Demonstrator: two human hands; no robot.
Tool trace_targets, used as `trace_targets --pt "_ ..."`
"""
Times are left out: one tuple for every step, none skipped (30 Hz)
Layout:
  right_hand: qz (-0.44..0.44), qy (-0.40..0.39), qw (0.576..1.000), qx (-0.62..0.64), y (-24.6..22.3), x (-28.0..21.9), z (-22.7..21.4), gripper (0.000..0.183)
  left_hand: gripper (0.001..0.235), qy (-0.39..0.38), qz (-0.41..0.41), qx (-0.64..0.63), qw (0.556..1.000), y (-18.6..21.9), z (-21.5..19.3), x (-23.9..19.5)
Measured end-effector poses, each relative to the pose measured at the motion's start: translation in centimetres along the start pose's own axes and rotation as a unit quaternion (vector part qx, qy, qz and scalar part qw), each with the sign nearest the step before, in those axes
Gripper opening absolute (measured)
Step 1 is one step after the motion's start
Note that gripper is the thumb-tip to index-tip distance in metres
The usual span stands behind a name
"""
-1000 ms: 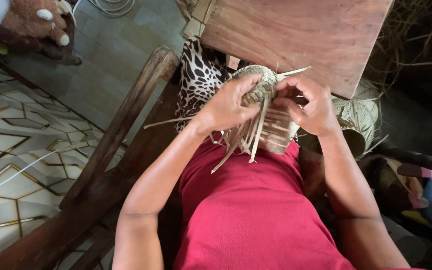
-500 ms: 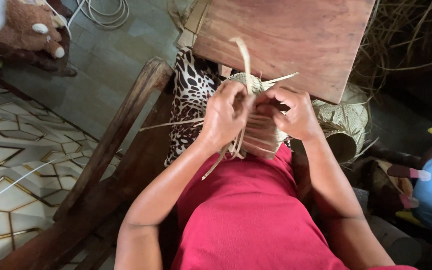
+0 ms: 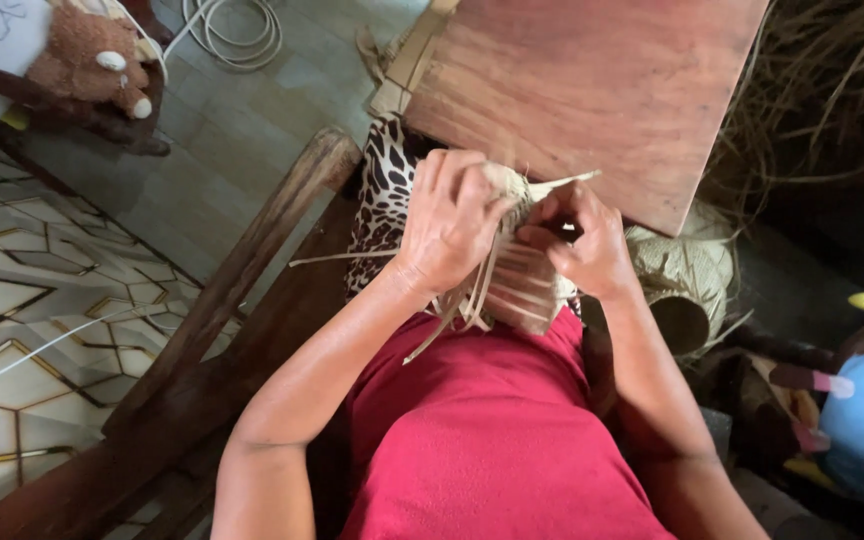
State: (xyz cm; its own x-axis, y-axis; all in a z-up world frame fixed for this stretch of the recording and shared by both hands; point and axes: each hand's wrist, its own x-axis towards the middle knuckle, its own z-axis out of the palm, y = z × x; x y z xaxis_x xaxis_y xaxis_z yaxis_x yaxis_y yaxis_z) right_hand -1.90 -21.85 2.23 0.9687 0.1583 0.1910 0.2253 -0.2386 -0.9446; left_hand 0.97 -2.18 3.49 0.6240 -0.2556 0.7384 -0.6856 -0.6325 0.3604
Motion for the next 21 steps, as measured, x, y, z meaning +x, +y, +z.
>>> trace_targets --pt "-0.005 -0.002 1.0 -0.002 -0.1 0.0 -0.1 0.027 0.025 0.005 0.001 0.003 1.0 -0.1 -0.1 0.1" --pt "0.013 -0.006 1.0 0.005 -0.2 -0.1 -0.1 0.028 0.026 0.023 -0.009 -0.002 1.0 -0.1 -0.3 0.1" --pt "0.03 -0.009 0.999 0.011 -0.3 -0.1 -0.1 0.029 0.029 0.041 -0.019 -0.007 0.999 -0.2 -0.4 0.2" --pt "0.028 -0.011 0.999 0.01 -0.1 -0.1 0.1 0.029 0.029 0.044 -0.02 -0.005 0.999 0.0 -0.8 0.4" --pt "0.037 -0.004 0.999 0.029 0.2 -0.1 0.4 0.028 0.023 0.024 0.036 0.019 0.999 0.3 -1.2 0.5" --pt "0.045 0.004 0.998 0.048 0.4 -0.1 0.7 0.028 0.018 0.004 0.093 0.043 0.995 0.4 -1.7 0.8" --pt "0.043 0.003 0.998 0.048 0.2 0.0 0.6 0.028 0.018 0.006 0.093 0.045 0.995 0.6 -2.1 1.1" --pt "0.042 0.004 0.999 0.02 0.0 -0.1 0.5 0.027 0.012 -0.028 0.177 0.079 0.981 0.9 -2.5 1.3" --pt "0.041 0.005 0.999 -0.009 -0.2 -0.2 0.4 0.026 0.012 -0.06 0.259 0.112 0.958 1.1 -2.9 1.5" --pt "0.041 0.004 0.999 -0.009 -0.2 -0.1 0.3 0.026 0.012 -0.06 0.257 0.112 0.958 0.8 -3.0 1.7" --pt "0.046 -0.003 0.999 0.003 -0.2 -0.1 0.2 0.028 0.014 -0.071 0.264 0.15 0.95 0.5 -3.0 1.9" --pt "0.049 -0.008 0.999 0.015 -0.1 0.0 0.1 0.029 0.017 -0.082 0.273 0.189 0.94 0.2 -3.0 2.2" --pt "0.049 -0.008 0.999 0.015 -0.5 0.1 0.2 0.029 0.017 -0.081 0.273 0.189 0.94 -0.2 -2.9 2.4" --pt "0.041 -0.009 0.999 0.012 -0.8 0.1 0.2 0.029 0.012 -0.09 0.278 0.174 0.941 -0.7 -2.7 2.5" --pt "0.032 -0.01 0.999 0.009 -1.1 0.0 0.3 0.029 0.008 -0.098 0.283 0.159 0.941 -1.1 -2.5 2.7" --pt "0.034 -0.01 0.999 0.009 -1.2 0.1 0.3 0.029 0.008 -0.099 0.282 0.158 0.941 -1.5 -2.7 2.8" --pt "0.034 -0.012 0.999 0.019 -1.2 0.2 0.3 0.027 0.008 -0.091 0.251 0.158 0.951 -1.8 -2.8 2.8" --pt "0.035 -0.016 0.999 0.029 -1.2 0.3 0.3 0.025 0.01 -0.083 0.219 0.158 0.959 -2.2 -3.0 2.9" --pt "0.036 -0.017 0.999 0.031 -1.3 0.2 0.4 0.025 0.01 -0.085 0.218 0.159 0.959 -2.6 -2.5 2.2" --pt "0.026 -0.021 0.999 0.015 -1.4 0.2 0.5 0.021 0.011 -0.097 0.173 0.188 0.962 -3.0 -2.0 1.4" --pt "0.015 -0.026 1.0 -0.001 -1.6 0.2 0.7 0.017 0.014 -0.109 0.128 0.217 0.962 -3.3 -1.5 0.7"
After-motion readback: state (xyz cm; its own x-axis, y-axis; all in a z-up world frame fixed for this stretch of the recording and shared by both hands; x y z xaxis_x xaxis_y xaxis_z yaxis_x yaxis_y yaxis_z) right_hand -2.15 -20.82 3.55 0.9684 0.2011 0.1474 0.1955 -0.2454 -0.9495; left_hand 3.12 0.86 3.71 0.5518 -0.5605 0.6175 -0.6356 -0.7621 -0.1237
